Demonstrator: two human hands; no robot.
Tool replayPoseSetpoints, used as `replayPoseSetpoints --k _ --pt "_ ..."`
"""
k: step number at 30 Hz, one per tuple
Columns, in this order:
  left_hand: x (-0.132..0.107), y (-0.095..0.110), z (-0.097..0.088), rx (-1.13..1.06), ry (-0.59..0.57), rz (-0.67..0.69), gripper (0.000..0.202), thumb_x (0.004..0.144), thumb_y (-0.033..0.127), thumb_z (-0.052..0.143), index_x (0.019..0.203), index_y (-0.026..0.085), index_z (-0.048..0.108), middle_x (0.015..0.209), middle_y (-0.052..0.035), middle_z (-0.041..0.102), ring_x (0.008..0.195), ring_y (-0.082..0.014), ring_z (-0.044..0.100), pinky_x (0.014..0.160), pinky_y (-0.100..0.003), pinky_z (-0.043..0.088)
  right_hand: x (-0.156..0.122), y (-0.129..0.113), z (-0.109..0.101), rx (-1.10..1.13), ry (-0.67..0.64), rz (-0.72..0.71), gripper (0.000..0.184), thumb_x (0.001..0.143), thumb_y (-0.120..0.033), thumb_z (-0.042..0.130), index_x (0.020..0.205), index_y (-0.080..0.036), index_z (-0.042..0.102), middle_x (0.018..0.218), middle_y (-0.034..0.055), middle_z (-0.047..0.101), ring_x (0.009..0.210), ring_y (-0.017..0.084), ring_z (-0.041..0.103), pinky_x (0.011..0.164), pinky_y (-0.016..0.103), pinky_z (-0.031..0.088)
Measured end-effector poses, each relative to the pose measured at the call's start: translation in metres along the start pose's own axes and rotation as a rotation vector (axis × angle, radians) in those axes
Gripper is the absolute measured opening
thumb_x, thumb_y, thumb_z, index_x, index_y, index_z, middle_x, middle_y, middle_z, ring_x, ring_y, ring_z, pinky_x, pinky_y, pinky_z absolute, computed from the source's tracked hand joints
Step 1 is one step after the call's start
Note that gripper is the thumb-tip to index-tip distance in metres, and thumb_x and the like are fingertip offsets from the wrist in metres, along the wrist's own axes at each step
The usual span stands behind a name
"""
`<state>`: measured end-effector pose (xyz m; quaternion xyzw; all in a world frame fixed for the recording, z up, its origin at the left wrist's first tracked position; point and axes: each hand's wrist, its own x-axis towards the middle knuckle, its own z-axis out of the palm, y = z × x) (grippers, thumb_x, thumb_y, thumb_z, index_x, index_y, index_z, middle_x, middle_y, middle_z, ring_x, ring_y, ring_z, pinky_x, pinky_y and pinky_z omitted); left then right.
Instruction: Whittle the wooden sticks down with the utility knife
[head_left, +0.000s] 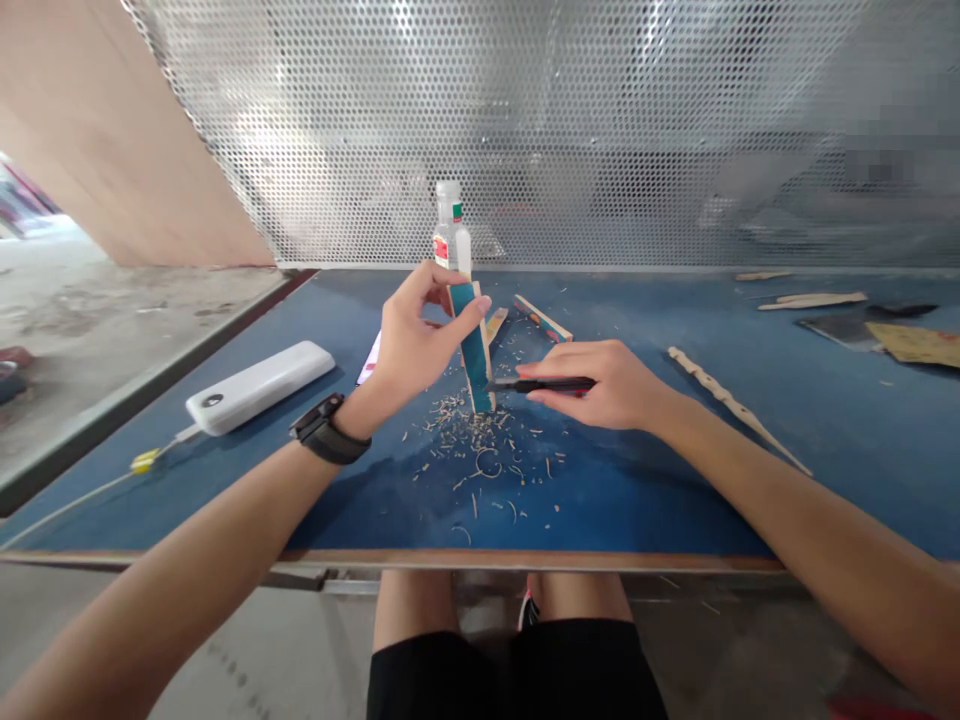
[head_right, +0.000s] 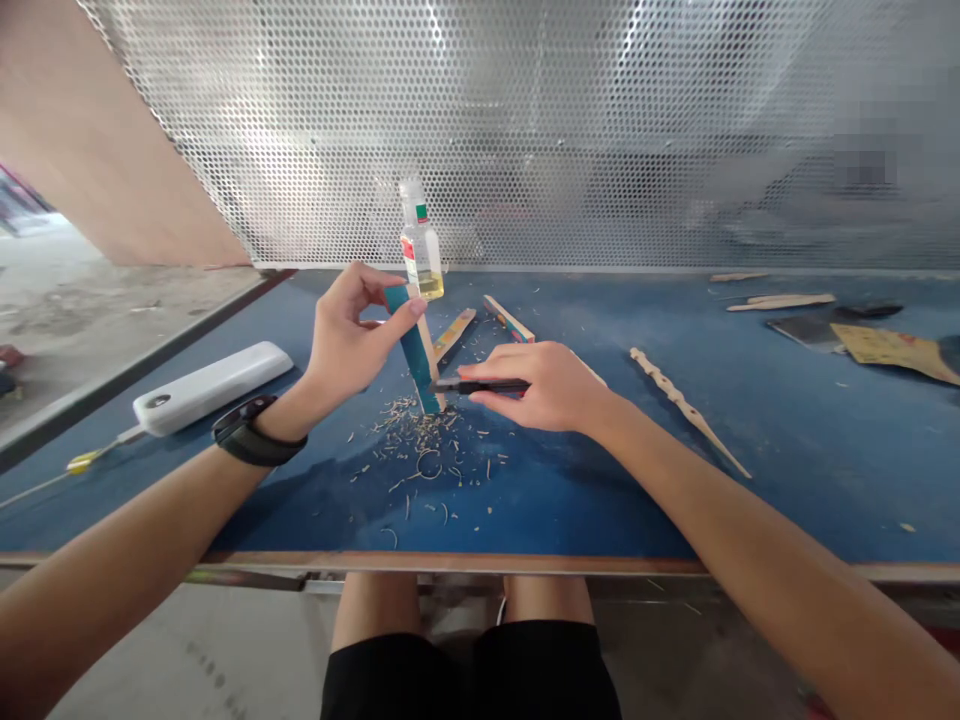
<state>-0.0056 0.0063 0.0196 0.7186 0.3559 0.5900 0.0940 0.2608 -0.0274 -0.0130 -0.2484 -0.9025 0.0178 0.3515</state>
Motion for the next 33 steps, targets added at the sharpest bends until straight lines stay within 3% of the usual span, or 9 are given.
replayPoseSetpoints --k 3,7,13,17,27,30,33 --pt "-0.001 0.0 0.001 -0.023 -0.008 0.006 0.026 0.088 0.037 0.089 0.099 0.025 0.069 0.081 0.0014 0.066 0.074 -0.0111 0.062 0.049 -0.021 0.04 0.001 0.003 -0.001 -0.042 0.077 0.019 0.03 0.103 -0.035 0.074 0.131 -0.027 0.081 0.109 0.0043 0.085 0.092 0.019 0.079 0.086 0.034 0.061" --pt "-0.002 0.0 0.002 -0.044 -0.03 0.0 0.026 0.089 0.037 0.088 0.103 0.026 0.069 0.078 0.002 0.062 0.07 -0.0106 0.06 0.047 -0.019 0.039 0.0 0.006 0.001 -0.069 0.076 0.036 0.031 0.104 -0.035 0.074 0.133 -0.027 0.08 0.11 0.0043 0.084 0.091 0.019 0.079 0.085 0.034 0.061" --pt "-0.002 -0.002 0.002 -0.134 -0.072 -0.028 0.023 0.097 0.045 0.079 0.104 0.026 0.069 0.083 -0.0011 0.064 0.084 -0.014 0.068 0.049 -0.016 0.05 0.0 0.009 0.004 -0.053 0.111 0.046 0.033 0.104 -0.035 0.074 0.136 -0.029 0.078 0.114 0.0045 0.084 0.102 0.021 0.078 0.089 0.036 0.061" --pt "-0.001 -0.006 0.003 -0.21 -0.114 -0.039 0.028 0.1 0.053 0.074 0.106 0.026 0.069 0.079 -0.0004 0.061 0.079 -0.0134 0.07 0.05 -0.018 0.054 0.0 0.012 0.007 -0.044 0.166 0.058 0.033 0.105 -0.035 0.074 0.137 -0.032 0.079 0.113 0.0039 0.083 0.099 0.021 0.078 0.086 0.035 0.062" --pt "0.004 -0.016 0.003 -0.315 -0.172 -0.089 0.037 0.096 0.061 0.075 0.102 0.026 0.067 0.085 -0.0012 0.074 0.067 -0.0112 0.07 0.054 -0.021 0.061 -0.001 0.023 0.025 0.074 0.231 0.018 0.035 0.104 -0.037 0.075 0.138 -0.031 0.078 0.108 0.0036 0.084 0.094 0.019 0.078 0.086 0.037 0.065" --pt "0.004 -0.016 0.002 -0.323 -0.188 -0.094 0.038 0.096 0.062 0.076 0.103 0.025 0.067 0.085 -0.0012 0.075 0.068 -0.0113 0.071 0.054 -0.02 0.061 -0.003 0.021 0.023 0.1 0.173 -0.002 0.035 0.105 -0.035 0.073 0.139 -0.026 0.078 0.108 0.0053 0.083 0.093 0.017 0.078 0.087 0.034 0.063" --pt "0.006 -0.017 0.0 -0.301 -0.189 -0.085 0.036 0.096 0.06 0.076 0.103 0.026 0.067 0.082 -0.0002 0.072 0.067 -0.0113 0.07 0.053 -0.019 0.059 -0.008 0.017 0.02 0.082 0.008 -0.002 0.033 0.107 -0.034 0.069 0.138 -0.026 0.078 0.111 0.0056 0.083 0.093 0.016 0.078 0.088 0.032 0.062"
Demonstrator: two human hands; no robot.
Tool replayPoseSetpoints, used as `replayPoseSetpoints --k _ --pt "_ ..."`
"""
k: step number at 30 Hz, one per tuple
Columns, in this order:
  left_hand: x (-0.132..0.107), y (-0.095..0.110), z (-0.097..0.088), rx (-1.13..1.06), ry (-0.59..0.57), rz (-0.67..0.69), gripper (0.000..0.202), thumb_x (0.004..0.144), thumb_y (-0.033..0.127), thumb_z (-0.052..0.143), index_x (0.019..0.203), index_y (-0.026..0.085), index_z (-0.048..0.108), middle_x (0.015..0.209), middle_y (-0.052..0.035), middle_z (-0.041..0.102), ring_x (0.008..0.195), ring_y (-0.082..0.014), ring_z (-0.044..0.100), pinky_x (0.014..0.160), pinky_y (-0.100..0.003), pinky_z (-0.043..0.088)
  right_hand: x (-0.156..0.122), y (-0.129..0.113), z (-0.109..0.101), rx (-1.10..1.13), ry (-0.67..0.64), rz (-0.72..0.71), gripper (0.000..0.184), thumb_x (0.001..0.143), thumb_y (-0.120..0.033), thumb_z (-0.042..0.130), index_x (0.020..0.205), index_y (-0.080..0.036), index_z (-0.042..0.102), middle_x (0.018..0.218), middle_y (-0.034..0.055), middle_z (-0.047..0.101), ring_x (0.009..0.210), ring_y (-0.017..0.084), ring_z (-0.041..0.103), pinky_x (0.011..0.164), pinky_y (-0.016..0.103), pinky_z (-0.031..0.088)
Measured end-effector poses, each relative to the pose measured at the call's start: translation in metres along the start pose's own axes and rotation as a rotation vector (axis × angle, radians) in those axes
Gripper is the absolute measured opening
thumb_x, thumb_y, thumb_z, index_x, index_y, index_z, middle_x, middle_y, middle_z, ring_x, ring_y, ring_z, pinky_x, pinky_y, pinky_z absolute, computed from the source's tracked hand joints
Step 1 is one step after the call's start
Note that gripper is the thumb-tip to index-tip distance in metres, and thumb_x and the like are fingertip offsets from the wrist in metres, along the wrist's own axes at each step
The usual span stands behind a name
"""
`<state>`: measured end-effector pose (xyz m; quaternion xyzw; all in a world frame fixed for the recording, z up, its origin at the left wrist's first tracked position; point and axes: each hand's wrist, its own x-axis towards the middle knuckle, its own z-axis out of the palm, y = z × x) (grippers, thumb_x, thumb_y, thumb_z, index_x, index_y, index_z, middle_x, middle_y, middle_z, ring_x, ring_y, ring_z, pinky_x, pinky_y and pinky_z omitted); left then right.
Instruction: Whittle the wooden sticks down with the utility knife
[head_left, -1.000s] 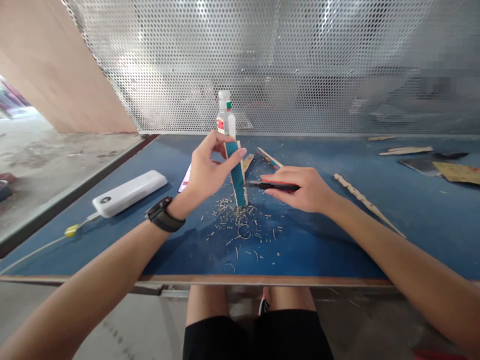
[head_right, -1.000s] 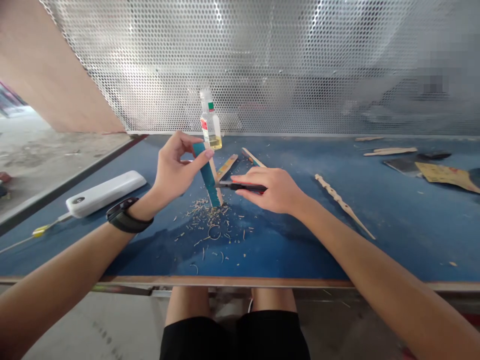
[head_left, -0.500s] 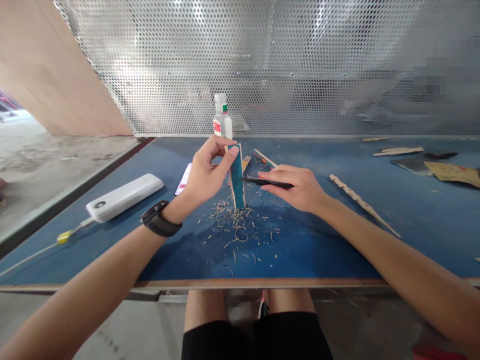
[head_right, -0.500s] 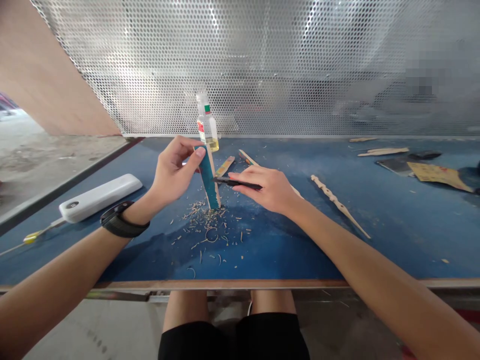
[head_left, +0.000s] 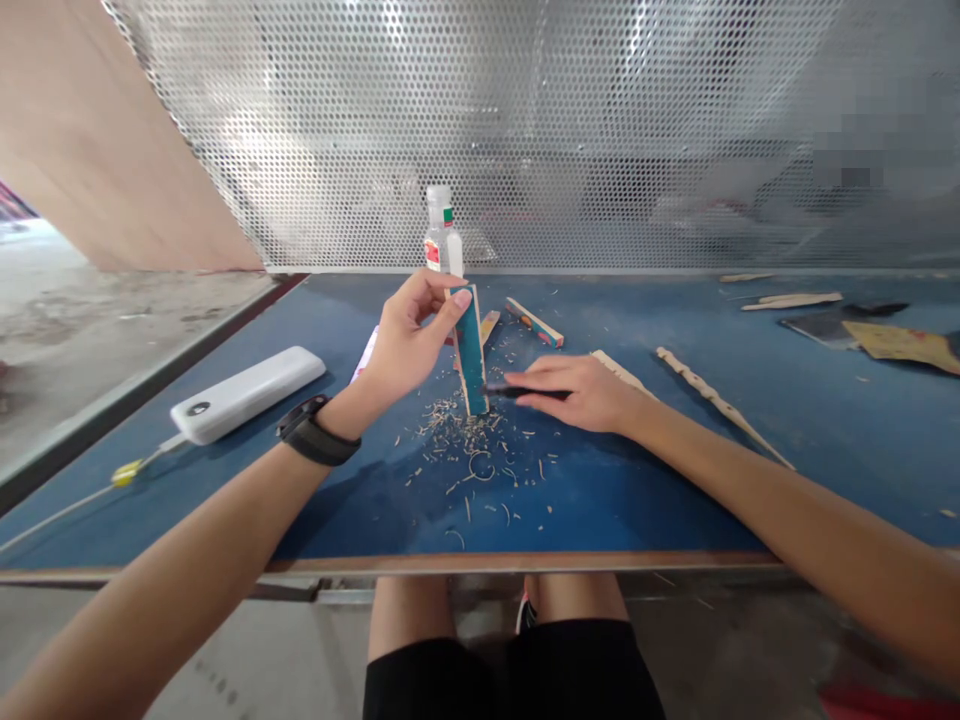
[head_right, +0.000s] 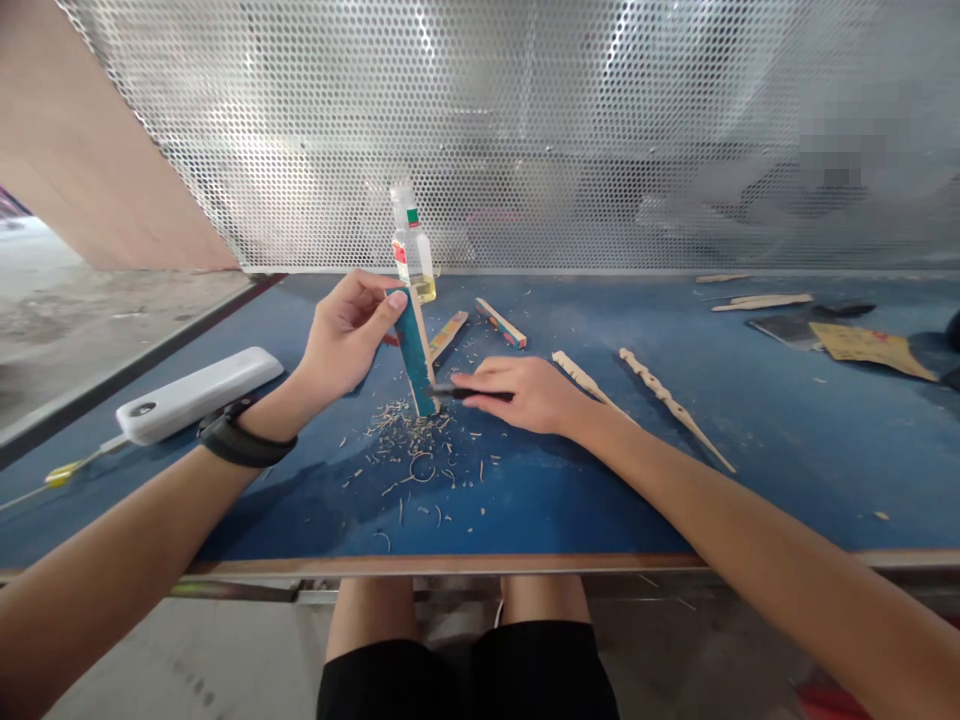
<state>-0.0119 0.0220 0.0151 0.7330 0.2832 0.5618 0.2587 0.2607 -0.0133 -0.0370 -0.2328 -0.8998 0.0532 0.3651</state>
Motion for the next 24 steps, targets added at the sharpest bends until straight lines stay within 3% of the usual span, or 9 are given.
replayPoseSetpoints --k 5,9,12,17,24 --pt "0.001 0.0 -0.002 0.007 -0.027 0.007 0.036 0.096 0.06 0.076 0.103 0.025 0.067 0.081 0.0006 0.07 0.069 -0.0112 0.069 0.055 -0.02 0.06 -0.005 -0.004 -0.005 -0.032 -0.178 -0.001 0.032 0.108 -0.033 0.067 0.137 -0.028 0.079 0.111 0.0039 0.083 0.086 0.015 0.076 0.079 0.029 0.059" --pt "0.001 0.0 0.001 -0.023 0.001 -0.001 0.038 0.092 0.06 0.08 0.103 0.026 0.069 0.08 0.001 0.068 0.069 -0.0111 0.068 0.055 -0.02 0.06 -0.001 -0.008 -0.009 -0.057 -0.218 0.017 0.028 0.106 -0.032 0.069 0.13 -0.028 0.082 0.105 0.0011 0.083 0.081 0.014 0.075 0.074 0.027 0.057" --pt "0.0 0.001 0.003 -0.043 0.024 -0.013 0.04 0.09 0.061 0.082 0.102 0.025 0.07 0.079 0.0014 0.067 0.067 -0.0105 0.067 0.054 -0.019 0.059 0.004 -0.014 -0.01 -0.069 -0.139 0.023 0.027 0.105 -0.033 0.07 0.128 -0.027 0.082 0.107 0.0022 0.083 0.086 0.015 0.077 0.079 0.029 0.059" --pt "-0.003 0.008 0.006 -0.066 0.003 0.01 0.041 0.091 0.063 0.081 0.101 0.025 0.069 0.078 0.0016 0.066 0.068 -0.0111 0.067 0.055 -0.022 0.06 0.014 -0.021 -0.011 -0.161 0.159 0.024 0.03 0.106 -0.034 0.07 0.134 -0.028 0.08 0.111 0.0045 0.084 0.095 0.019 0.078 0.083 0.033 0.062" --pt "-0.001 0.011 0.004 -0.033 -0.022 0.026 0.039 0.093 0.061 0.08 0.103 0.024 0.07 0.077 0.0012 0.068 0.068 -0.011 0.067 0.056 -0.021 0.061 0.01 -0.016 -0.005 -0.217 0.179 0.004 0.03 0.106 -0.032 0.071 0.135 -0.028 0.08 0.114 0.0035 0.085 0.097 0.018 0.08 0.087 0.033 0.065"
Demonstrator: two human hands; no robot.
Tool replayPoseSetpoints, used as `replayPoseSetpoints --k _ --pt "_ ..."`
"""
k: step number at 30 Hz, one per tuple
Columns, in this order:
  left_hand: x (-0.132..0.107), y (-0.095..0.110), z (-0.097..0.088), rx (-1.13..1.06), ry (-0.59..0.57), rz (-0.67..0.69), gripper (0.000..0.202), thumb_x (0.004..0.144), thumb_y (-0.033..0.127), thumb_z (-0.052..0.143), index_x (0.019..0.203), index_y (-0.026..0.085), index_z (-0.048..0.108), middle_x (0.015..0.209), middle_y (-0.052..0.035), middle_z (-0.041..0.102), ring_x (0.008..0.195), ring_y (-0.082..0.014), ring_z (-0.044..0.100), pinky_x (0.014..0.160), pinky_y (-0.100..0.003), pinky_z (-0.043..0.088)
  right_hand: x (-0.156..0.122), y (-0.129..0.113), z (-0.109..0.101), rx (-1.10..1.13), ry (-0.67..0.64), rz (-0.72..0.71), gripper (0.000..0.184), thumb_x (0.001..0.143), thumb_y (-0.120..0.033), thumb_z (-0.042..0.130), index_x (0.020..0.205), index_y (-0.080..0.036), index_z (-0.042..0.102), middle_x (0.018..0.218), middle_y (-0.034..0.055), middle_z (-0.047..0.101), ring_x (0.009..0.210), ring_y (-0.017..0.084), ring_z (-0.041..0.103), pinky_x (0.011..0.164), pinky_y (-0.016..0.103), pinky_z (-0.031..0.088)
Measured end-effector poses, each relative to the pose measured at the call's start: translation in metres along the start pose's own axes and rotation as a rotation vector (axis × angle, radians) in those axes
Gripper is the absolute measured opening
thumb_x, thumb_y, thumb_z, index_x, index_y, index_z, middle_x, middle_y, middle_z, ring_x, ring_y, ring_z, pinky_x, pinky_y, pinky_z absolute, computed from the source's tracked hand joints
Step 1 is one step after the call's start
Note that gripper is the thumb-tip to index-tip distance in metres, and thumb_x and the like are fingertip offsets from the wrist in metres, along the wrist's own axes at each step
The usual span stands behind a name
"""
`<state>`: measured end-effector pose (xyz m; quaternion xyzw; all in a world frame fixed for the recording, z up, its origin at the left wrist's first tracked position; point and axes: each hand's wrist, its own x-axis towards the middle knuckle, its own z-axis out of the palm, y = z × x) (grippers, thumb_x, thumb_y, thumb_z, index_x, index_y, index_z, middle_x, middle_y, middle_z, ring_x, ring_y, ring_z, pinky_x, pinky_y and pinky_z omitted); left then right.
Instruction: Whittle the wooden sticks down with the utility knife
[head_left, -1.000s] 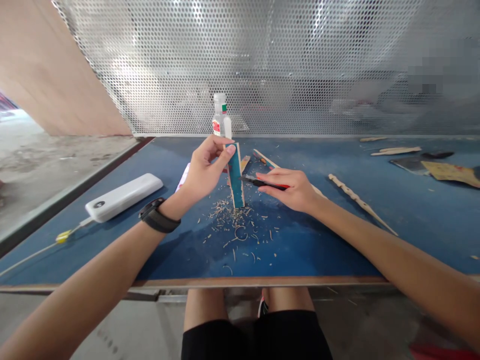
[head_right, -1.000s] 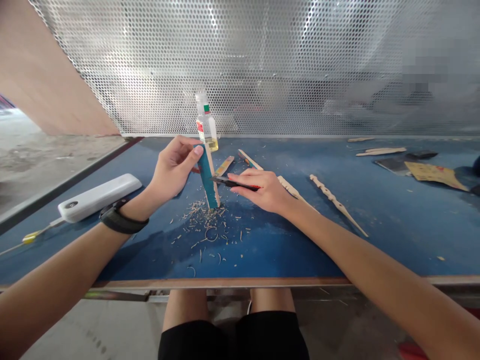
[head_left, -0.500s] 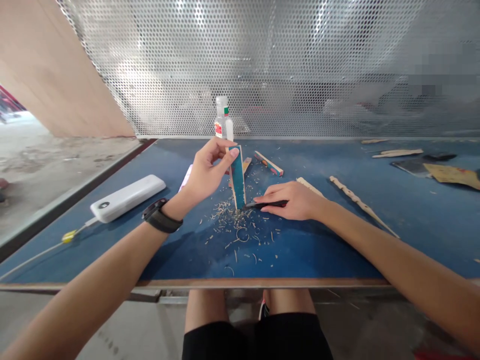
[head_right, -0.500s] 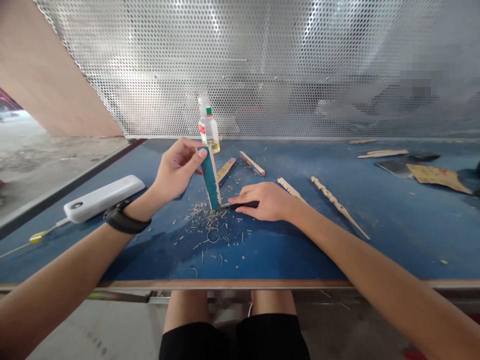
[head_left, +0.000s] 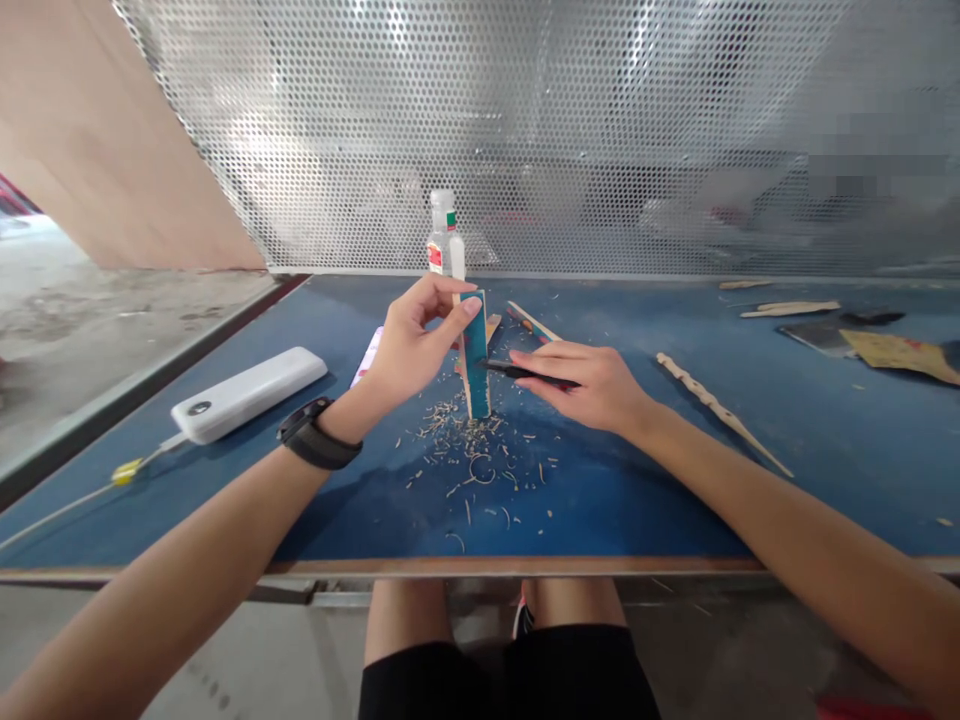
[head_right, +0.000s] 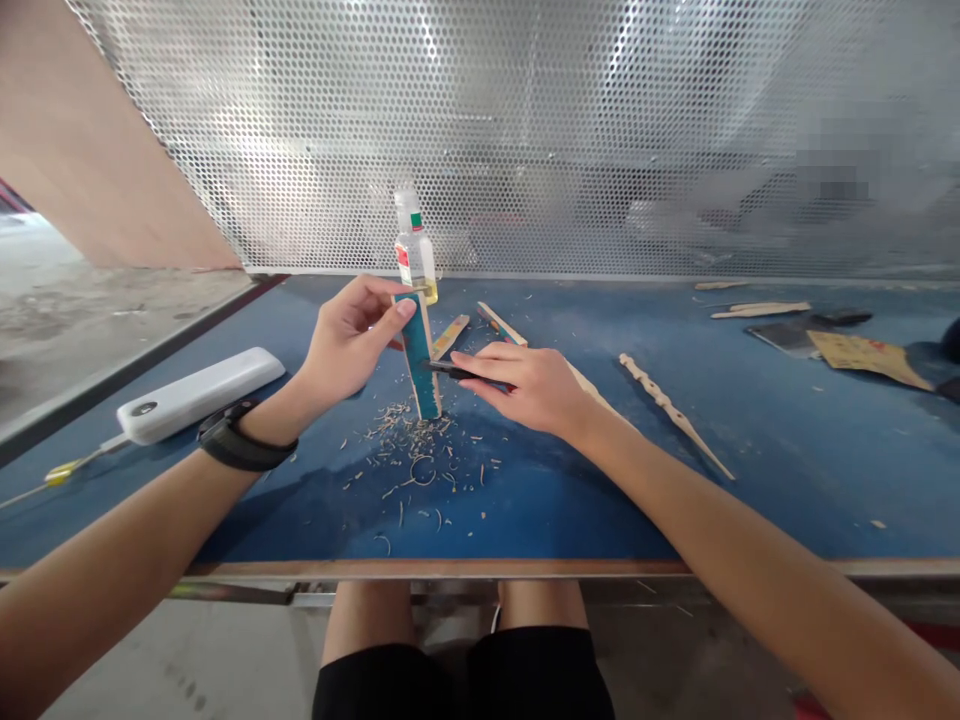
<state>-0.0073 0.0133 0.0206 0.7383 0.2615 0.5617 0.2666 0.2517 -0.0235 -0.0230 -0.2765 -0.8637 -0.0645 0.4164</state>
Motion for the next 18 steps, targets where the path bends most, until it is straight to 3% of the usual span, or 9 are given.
replayPoseSetpoints --k 14,18 --pt "0.0006 -0.0079 -0.0046 0.011 0.013 -0.054 0.027 0.097 0.05 0.079 0.105 0.025 0.071 0.078 0.0021 0.064 0.067 -0.0098 0.066 0.055 -0.017 0.06 -0.0011 0.0094 0.0057 0.175 -0.135 -0.061 0.036 0.108 -0.032 0.069 0.142 -0.024 0.077 0.112 0.0058 0.084 0.092 0.017 0.078 0.089 0.032 0.062" --pt "0.0011 -0.008 -0.0063 0.001 0.015 -0.051 0.026 0.096 0.047 0.08 0.104 0.024 0.071 0.077 0.0024 0.063 0.068 -0.0098 0.066 0.055 -0.017 0.061 -0.0089 0.007 0.0112 0.143 -0.279 -0.061 0.03 0.11 -0.035 0.065 0.134 -0.027 0.081 0.111 0.0026 0.084 0.088 0.015 0.078 0.08 0.028 0.06"
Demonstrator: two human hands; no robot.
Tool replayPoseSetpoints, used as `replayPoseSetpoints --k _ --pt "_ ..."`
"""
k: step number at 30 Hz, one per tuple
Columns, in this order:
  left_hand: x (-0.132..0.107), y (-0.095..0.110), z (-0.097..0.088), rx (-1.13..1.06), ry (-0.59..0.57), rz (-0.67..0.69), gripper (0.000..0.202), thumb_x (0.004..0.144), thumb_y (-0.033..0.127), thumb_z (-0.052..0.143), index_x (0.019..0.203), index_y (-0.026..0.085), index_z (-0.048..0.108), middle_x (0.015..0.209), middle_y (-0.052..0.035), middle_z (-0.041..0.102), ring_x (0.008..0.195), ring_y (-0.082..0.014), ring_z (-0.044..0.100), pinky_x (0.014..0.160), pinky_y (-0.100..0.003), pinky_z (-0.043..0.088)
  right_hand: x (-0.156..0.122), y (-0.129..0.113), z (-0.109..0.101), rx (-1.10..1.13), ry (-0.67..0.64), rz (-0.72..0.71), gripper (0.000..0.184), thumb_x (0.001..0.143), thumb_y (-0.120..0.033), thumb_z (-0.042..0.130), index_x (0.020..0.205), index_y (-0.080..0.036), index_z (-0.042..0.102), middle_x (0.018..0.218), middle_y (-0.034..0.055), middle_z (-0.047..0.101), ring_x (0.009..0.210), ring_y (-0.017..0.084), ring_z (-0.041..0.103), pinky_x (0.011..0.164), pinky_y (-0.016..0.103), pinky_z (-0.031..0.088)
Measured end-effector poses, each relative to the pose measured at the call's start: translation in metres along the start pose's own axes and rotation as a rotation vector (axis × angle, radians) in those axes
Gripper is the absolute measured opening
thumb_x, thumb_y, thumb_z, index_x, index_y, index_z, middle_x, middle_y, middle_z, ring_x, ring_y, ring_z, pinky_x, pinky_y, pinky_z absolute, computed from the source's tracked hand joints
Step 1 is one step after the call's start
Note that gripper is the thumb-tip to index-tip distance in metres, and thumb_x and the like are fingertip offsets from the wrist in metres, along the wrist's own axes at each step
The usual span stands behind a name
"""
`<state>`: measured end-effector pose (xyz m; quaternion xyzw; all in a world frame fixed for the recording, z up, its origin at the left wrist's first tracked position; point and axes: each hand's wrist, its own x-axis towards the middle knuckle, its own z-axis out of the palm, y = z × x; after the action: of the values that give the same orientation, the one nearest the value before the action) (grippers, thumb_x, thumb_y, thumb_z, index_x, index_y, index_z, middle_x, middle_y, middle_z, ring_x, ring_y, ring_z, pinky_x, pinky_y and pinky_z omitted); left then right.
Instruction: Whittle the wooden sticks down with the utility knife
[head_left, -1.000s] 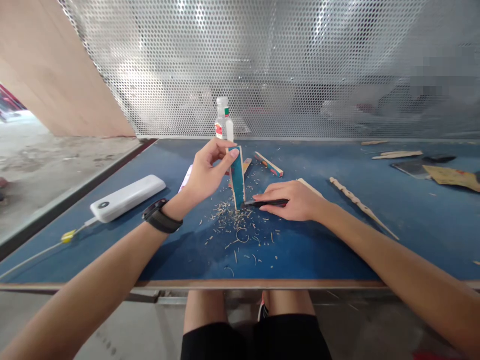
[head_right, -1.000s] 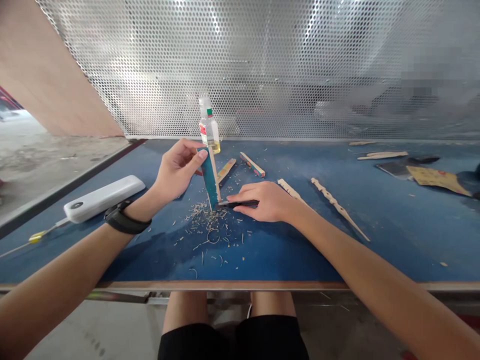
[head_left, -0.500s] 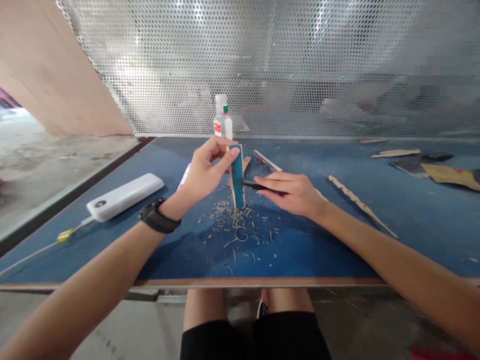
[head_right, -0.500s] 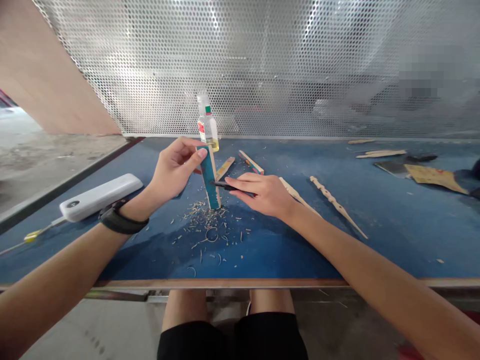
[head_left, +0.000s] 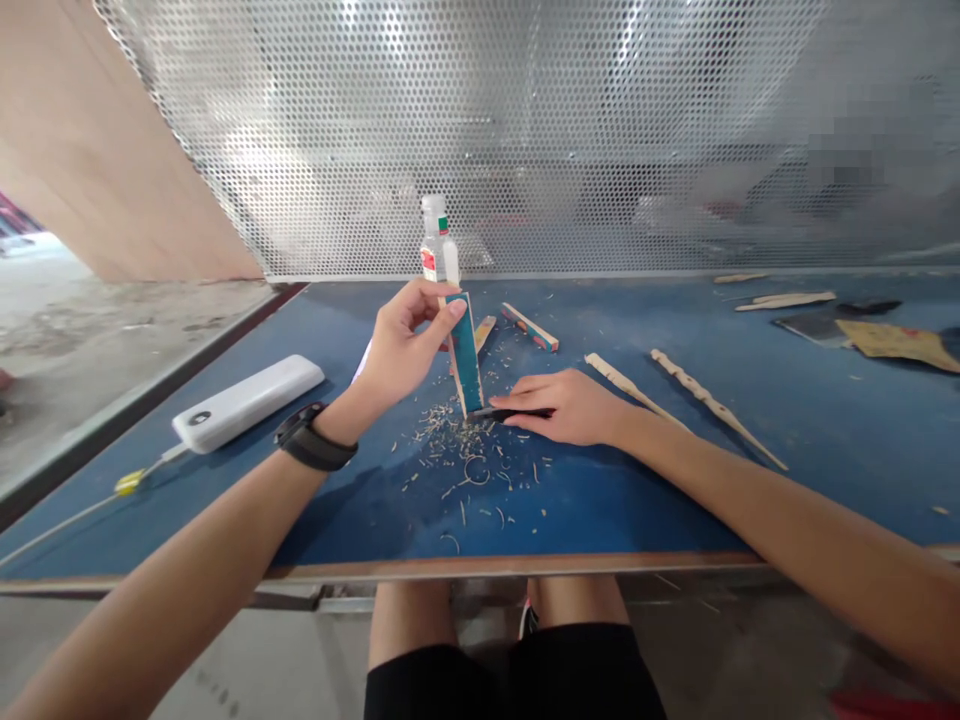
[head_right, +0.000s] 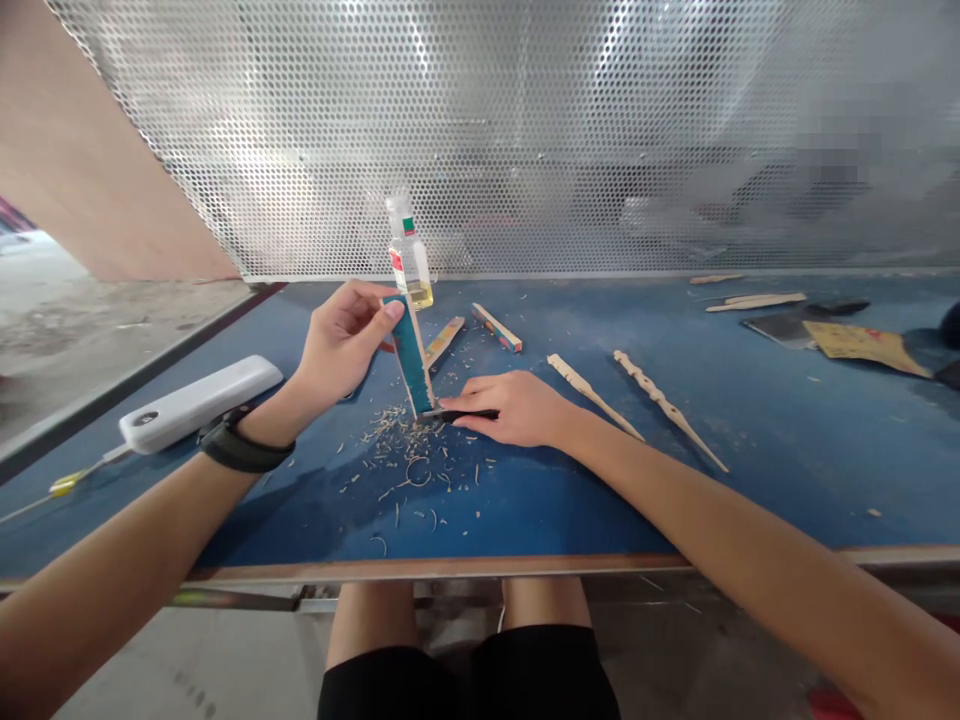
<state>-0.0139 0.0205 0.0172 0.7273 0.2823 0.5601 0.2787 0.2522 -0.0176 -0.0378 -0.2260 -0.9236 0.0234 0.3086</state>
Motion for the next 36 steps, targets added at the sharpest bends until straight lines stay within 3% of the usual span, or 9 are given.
replayPoseSetpoints --k 4,11,15,24,30,36 --pt "0.0 -0.001 -0.001 0.008 0.012 0.013 0.025 0.095 0.045 0.081 0.103 0.024 0.071 0.075 0.0027 0.063 0.067 -0.0092 0.066 0.054 -0.016 0.061 0.001 -0.009 -0.002 -0.1 -0.056 -0.015 0.03 0.11 -0.034 0.063 0.135 -0.03 0.08 0.114 0.0008 0.085 0.092 0.015 0.079 0.074 0.027 0.058" --pt "-0.002 0.002 0.002 0.032 0.005 0.022 0.026 0.097 0.046 0.079 0.106 0.024 0.07 0.077 0.003 0.063 0.069 -0.0095 0.066 0.056 -0.017 0.062 0.008 -0.011 -0.017 -0.135 0.198 0.092 0.031 0.108 -0.037 0.068 0.135 -0.031 0.08 0.117 0.0013 0.084 0.095 0.017 0.079 0.084 0.031 0.061" --pt "-0.003 0.005 0.004 0.031 0.003 0.035 0.03 0.097 0.05 0.079 0.106 0.023 0.069 0.078 0.0024 0.065 0.069 -0.0096 0.067 0.056 -0.017 0.062 0.006 -0.006 -0.017 -0.138 0.242 0.083 0.03 0.107 -0.035 0.068 0.134 -0.029 0.081 0.114 0.003 0.084 0.096 0.018 0.079 0.085 0.031 0.062" --pt "-0.001 0.001 0.001 0.022 -0.001 -0.01 0.028 0.096 0.048 0.081 0.106 0.024 0.071 0.081 0.0017 0.067 0.071 -0.0097 0.069 0.056 -0.017 0.061 0.003 -0.003 -0.011 -0.012 0.149 0.062 0.033 0.107 -0.034 0.068 0.138 -0.027 0.079 0.11 0.0042 0.084 0.088 0.017 0.077 0.087 0.032 0.059" --pt "-0.001 0.0 0.0 0.029 0.016 -0.02 0.03 0.095 0.05 0.081 0.105 0.024 0.071 0.078 0.0022 0.065 0.069 -0.0092 0.066 0.054 -0.015 0.06 -0.005 -0.005 -0.003 -0.065 -0.056 0.034 0.029 0.108 -0.035 0.067 0.131 -0.027 0.082 0.11 0.0022 0.084 0.084 0.015 0.076 0.073 0.028 0.056" --pt "-0.001 -0.002 0.001 0.037 0.026 -0.008 0.025 0.097 0.047 0.079 0.107 0.025 0.07 0.073 0.0036 0.06 0.065 -0.0092 0.063 0.053 -0.016 0.059 -0.001 -0.009 -0.01 -0.106 -0.044 0.067 0.027 0.105 -0.037 0.069 0.127 -0.029 0.083 0.113 0.0005 0.085 0.091 0.017 0.079 0.074 0.029 0.058"
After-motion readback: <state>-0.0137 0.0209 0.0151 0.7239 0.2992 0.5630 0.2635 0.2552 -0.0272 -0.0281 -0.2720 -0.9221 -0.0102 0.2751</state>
